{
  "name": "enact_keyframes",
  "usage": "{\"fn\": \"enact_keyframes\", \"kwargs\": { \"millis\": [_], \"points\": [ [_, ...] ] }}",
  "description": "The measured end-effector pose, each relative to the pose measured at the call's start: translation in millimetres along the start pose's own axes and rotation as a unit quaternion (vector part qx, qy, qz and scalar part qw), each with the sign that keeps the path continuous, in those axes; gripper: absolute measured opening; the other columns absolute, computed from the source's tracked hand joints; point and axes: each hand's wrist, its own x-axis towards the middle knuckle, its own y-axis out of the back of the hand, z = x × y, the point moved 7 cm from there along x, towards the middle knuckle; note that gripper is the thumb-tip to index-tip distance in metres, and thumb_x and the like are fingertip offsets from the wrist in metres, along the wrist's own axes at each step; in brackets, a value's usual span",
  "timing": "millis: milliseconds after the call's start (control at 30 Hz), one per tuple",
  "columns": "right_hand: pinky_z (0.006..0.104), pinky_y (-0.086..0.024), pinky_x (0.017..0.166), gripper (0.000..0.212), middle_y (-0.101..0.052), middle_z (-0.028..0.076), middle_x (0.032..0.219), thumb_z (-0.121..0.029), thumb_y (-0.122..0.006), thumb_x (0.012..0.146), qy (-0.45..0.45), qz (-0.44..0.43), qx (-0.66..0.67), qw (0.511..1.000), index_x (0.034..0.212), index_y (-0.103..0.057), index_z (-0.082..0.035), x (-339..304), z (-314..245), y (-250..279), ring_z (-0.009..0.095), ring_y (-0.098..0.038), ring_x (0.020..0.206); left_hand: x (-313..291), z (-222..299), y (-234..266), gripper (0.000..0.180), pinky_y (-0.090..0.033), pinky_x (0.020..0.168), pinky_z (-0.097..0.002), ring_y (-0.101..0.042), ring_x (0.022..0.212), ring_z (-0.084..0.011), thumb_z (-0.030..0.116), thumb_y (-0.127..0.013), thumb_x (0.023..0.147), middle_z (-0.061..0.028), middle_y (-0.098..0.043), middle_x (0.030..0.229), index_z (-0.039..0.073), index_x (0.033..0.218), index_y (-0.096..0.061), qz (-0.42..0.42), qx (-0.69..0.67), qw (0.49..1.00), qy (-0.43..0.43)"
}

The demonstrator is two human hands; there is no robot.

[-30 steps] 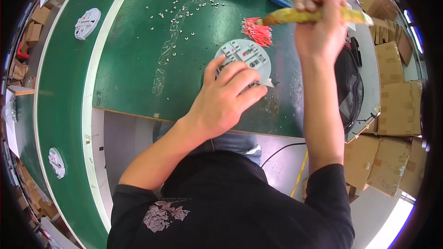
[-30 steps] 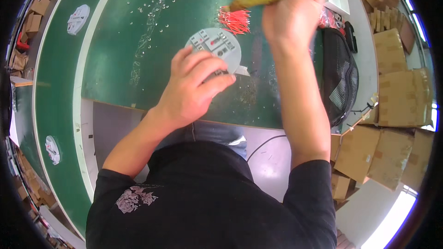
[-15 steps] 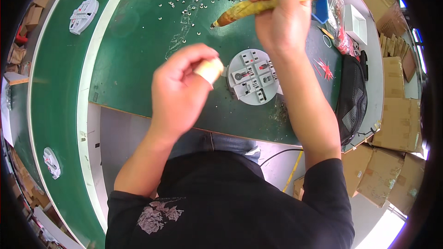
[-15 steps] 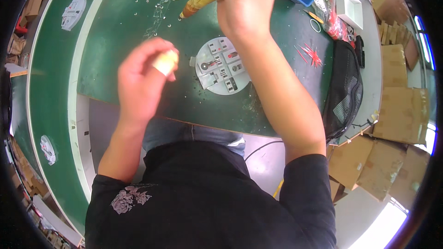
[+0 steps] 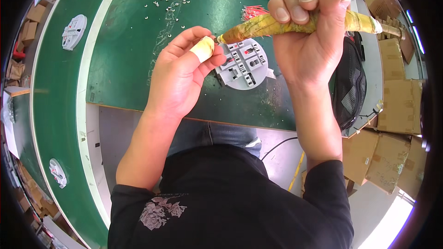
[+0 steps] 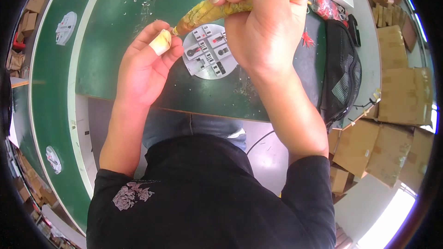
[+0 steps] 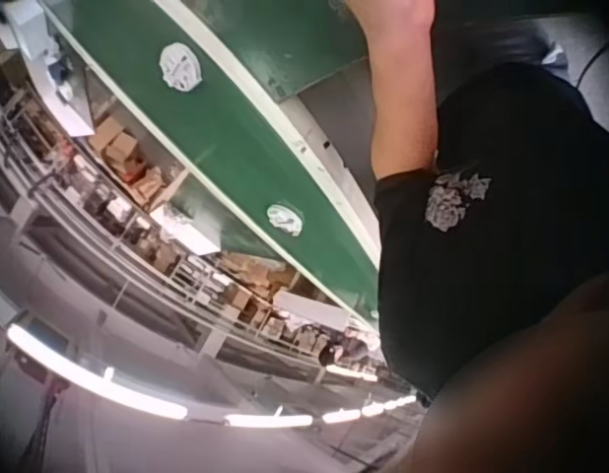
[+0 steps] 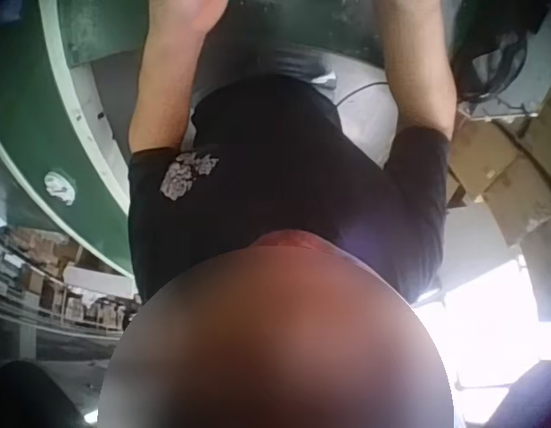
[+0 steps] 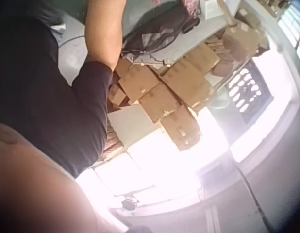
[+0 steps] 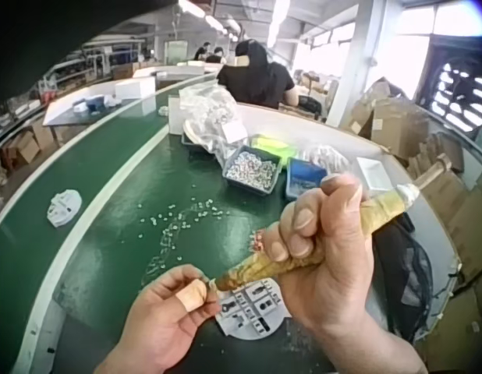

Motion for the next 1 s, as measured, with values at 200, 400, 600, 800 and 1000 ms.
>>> {"fn": "enact_keyframes", "kwargs": {
  "millis": [200, 400, 600, 800, 1000],
  "points": [
    [0.0279, -0.044, 0.06, 0.028, -0.052, -0.003, 0.077, -0.04, -0.049, 0.108, -0.035, 0.003, 0.024, 0.999, 0.119, -0.052, -0.014, 2.8, -16.0, 5.9, 0.008, -0.043, 0.06, 5.3, 2.3, -20.4, 0.043, -0.052, 0.091, -0.0351, -0.064, 0.105, -0.0184, 0.008, -0.065, 0.094, -0.0107, -0.064, 0.115, 0.0, 0.134, -0.051, -0.16, 0.014, 0.987, -0.009],
    [0.0258, -0.042, 0.051, 0.03, -0.045, -0.005, 0.067, -0.042, -0.048, 0.109, -0.125, -0.182, 0.469, 0.855, 0.116, -0.058, -0.015, 21.5, -14.0, 18.9, 0.006, -0.038, 0.051, 0.2, 8.4, -52.4, 0.081, -0.045, 0.098, -0.0428, -0.06, 0.115, -0.0263, 0.023, -0.082, 0.079, -0.0138, -0.061, 0.123, 0.002, 0.144, -0.038, -0.15, 0.451, 0.835, -0.277],
    [0.0256, -0.04, 0.047, 0.034, -0.04, -0.006, 0.061, -0.044, -0.047, 0.108, 0.018, 0.084, -0.097, 0.992, 0.108, -0.063, -0.014, 8.2, -54.8, 45.9, 0.006, -0.037, 0.047, -3.0, -6.2, -70.9, 0.096, -0.041, 0.106, -0.0467, -0.054, 0.125, -0.0352, 0.025, -0.091, 0.065, -0.0171, -0.056, 0.134, 0.004, 0.144, -0.04, -0.162, 0.695, 0.628, -0.311],
    [0.0259, -0.039, 0.044, 0.036, -0.038, -0.006, 0.059, -0.046, -0.046, 0.108, 0.044, 0.1, -0.12, 0.987, 0.107, -0.063, -0.014, -1.3, -55.3, 48.8, 0.006, -0.035, 0.044, -3.6, -2.9, -59.9, 0.09, -0.043, 0.106, -0.0457, -0.055, 0.123, -0.0389, 0.023, -0.092, 0.064, -0.0171, -0.057, 0.133, 0.003, 0.139, -0.046, -0.138, 0.618, 0.706, -0.317],
    [0.0286, -0.04, 0.049, 0.03, -0.043, -0.003, 0.064, -0.04, -0.054, 0.105, -0.01, -0.023, -0.053, 0.998, 0.107, -0.061, -0.011, 7.2, -36.0, 47.6, 0.009, -0.038, 0.048, 6.0, -16.2, -66.8, 0.081, -0.042, 0.104, -0.0469, -0.057, 0.119, -0.0371, 0.02, -0.09, 0.065, -0.0162, -0.059, 0.129, 0.004, 0.134, -0.049, -0.161, 0.68, 0.656, -0.284]
  ]
}}
